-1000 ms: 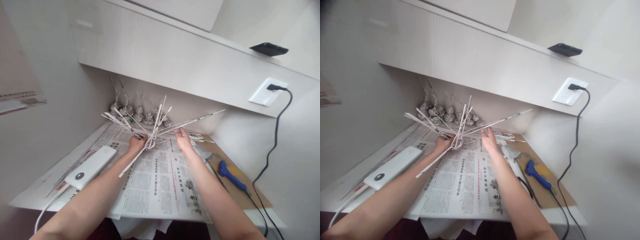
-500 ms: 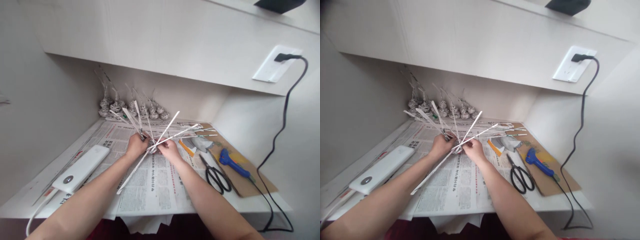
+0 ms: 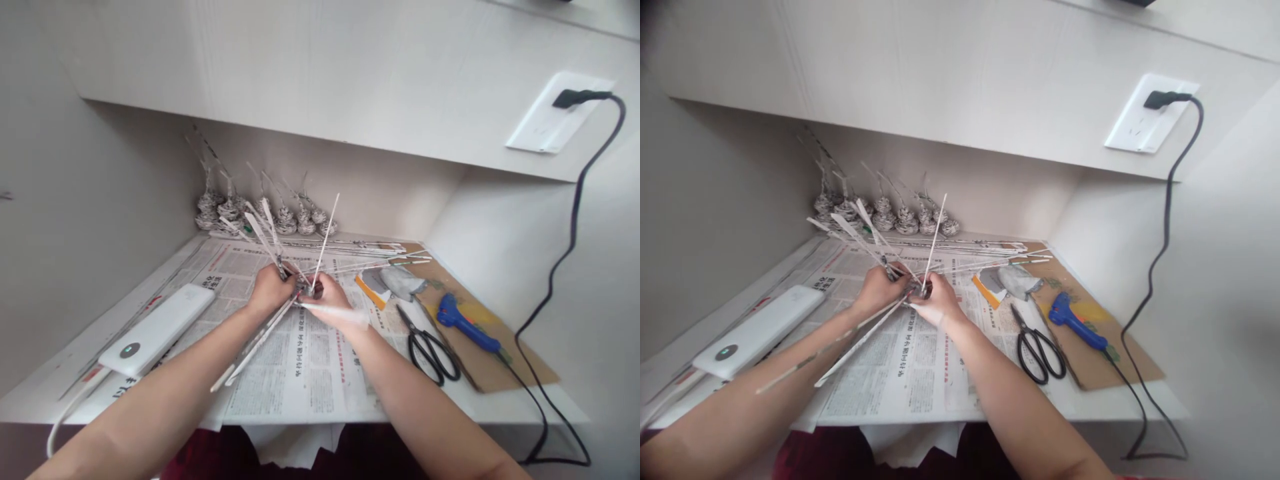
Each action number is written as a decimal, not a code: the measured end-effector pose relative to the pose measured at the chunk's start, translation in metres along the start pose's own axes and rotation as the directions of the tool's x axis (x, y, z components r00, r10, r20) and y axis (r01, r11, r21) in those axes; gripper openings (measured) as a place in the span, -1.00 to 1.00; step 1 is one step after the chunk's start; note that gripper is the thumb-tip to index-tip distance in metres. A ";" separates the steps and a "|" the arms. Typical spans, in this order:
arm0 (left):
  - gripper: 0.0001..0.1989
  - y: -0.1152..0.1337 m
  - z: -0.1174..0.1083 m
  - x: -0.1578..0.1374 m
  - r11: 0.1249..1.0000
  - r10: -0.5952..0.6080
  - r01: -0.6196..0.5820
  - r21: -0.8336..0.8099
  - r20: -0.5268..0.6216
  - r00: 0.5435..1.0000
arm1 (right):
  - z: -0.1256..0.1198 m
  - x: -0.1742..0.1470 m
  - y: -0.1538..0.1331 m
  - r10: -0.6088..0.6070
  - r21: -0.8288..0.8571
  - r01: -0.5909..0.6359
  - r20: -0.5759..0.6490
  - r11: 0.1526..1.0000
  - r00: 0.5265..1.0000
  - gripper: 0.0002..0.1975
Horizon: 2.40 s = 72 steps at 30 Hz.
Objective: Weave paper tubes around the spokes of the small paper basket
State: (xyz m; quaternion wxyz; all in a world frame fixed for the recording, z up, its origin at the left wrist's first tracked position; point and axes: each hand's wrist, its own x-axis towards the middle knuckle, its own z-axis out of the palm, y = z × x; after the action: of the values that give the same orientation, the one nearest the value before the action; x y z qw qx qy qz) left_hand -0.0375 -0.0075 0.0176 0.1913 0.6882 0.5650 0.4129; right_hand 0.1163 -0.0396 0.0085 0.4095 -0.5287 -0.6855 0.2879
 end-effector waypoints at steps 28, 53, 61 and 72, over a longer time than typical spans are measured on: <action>-0.52 -0.003 -0.032 0.005 0.674 0.137 0.460 -0.579 0.709 0.692 | 0.007 0.015 0.019 0.304 0.518 -0.149 -0.227 0.842 0.925 -0.74; -0.60 -0.023 0.010 0.007 0.798 -0.011 0.261 -0.543 0.420 0.907 | 0.008 0.005 0.004 0.064 0.267 -0.007 -0.203 0.964 0.977 -0.83; -0.68 -0.018 0.001 0.009 0.896 -0.033 0.167 -0.411 0.314 0.949 | 0.009 0.004 0.004 0.120 0.233 -0.064 -0.236 0.970 0.964 -0.80; -0.77 -0.020 0.001 0.009 0.940 -0.018 0.127 -0.317 0.325 0.946 | -0.006 0.009 0.003 0.235 0.365 -0.199 -0.057 0.910 0.970 -0.82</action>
State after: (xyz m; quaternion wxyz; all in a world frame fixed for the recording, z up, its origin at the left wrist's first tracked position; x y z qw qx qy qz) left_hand -0.0487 0.0065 0.0053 0.4088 0.6815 0.4740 0.3793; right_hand 0.1219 -0.0301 0.0119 0.4975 -0.5324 -0.5376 0.4244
